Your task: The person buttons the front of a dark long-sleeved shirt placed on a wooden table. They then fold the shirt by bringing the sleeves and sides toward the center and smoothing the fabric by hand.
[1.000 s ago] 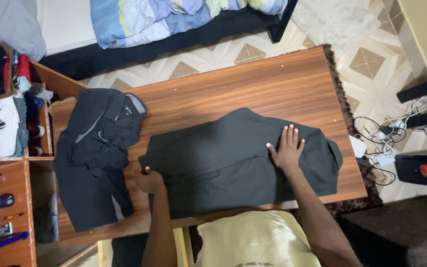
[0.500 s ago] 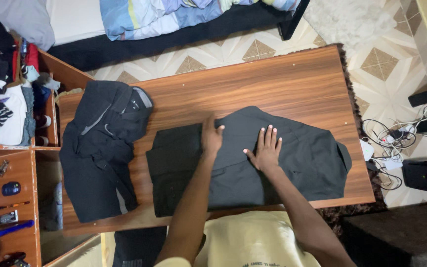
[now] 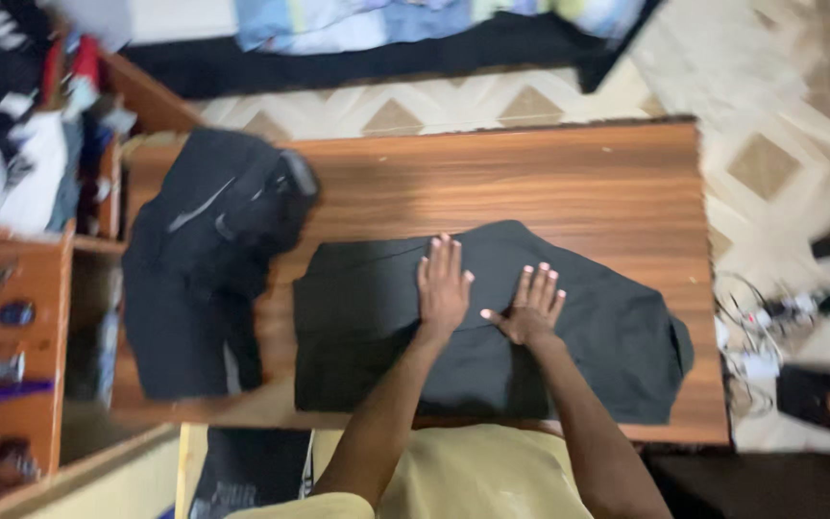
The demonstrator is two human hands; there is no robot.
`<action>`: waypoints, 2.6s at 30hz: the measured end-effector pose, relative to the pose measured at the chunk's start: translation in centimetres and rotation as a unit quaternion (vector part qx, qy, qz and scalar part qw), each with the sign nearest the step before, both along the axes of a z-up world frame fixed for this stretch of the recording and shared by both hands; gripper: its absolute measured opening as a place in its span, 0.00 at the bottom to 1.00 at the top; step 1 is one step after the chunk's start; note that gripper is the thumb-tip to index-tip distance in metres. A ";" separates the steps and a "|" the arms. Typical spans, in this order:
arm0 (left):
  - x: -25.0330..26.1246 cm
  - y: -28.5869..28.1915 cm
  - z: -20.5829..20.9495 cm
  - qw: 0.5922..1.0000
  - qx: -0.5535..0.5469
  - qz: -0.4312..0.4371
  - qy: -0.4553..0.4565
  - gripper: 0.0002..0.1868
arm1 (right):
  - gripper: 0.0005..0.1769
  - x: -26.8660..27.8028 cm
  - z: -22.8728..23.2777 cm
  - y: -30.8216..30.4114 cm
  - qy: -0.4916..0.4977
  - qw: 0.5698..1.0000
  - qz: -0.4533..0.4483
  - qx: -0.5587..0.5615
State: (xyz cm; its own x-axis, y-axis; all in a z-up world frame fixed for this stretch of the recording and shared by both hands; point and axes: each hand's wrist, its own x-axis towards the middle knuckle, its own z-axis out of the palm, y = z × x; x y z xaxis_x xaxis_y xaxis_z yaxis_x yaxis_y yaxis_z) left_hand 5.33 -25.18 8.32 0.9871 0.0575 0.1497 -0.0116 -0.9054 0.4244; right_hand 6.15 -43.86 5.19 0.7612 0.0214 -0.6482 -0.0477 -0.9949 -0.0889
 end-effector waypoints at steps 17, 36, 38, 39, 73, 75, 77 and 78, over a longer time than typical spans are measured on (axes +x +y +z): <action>-6.6 15.2 -0.2 0.988 0.056 0.126 0.068 0.44 | 0.78 -1.0 -2.8 -1.9 -0.129 0.989 0.001 0.070; -19.1 4.8 -0.2 0.994 0.021 -0.091 0.063 0.45 | 0.58 -16.7 2.9 1.2 -0.316 0.935 0.106 0.122; -19.4 5.9 -0.1 0.995 0.031 -0.076 0.060 0.45 | 0.57 -17.0 2.8 1.0 -0.315 0.933 0.102 0.139; -19.4 6.4 0.0 0.995 0.033 -0.069 0.063 0.45 | 0.57 -17.0 2.8 0.8 -0.309 0.935 0.103 0.140; -12.9 12.0 0.2 0.976 -0.009 -0.155 0.153 0.24 | 0.21 -16.8 -1.2 -24.1 -0.284 0.937 -0.124 0.163; -12.5 12.8 0.6 0.960 -0.036 -0.129 0.247 0.27 | 0.22 -15.7 -0.6 -23.1 -0.237 0.944 -0.153 0.174; -12.3 13.5 0.8 0.952 -0.042 -0.126 0.277 0.27 | 0.24 -15.5 0.7 -22.1 -0.178 0.942 -0.217 0.185; -12.3 13.7 0.8 0.955 -0.032 -0.138 0.262 0.25 | 0.23 -14.9 1.0 -21.5 -0.192 0.940 -0.206 0.193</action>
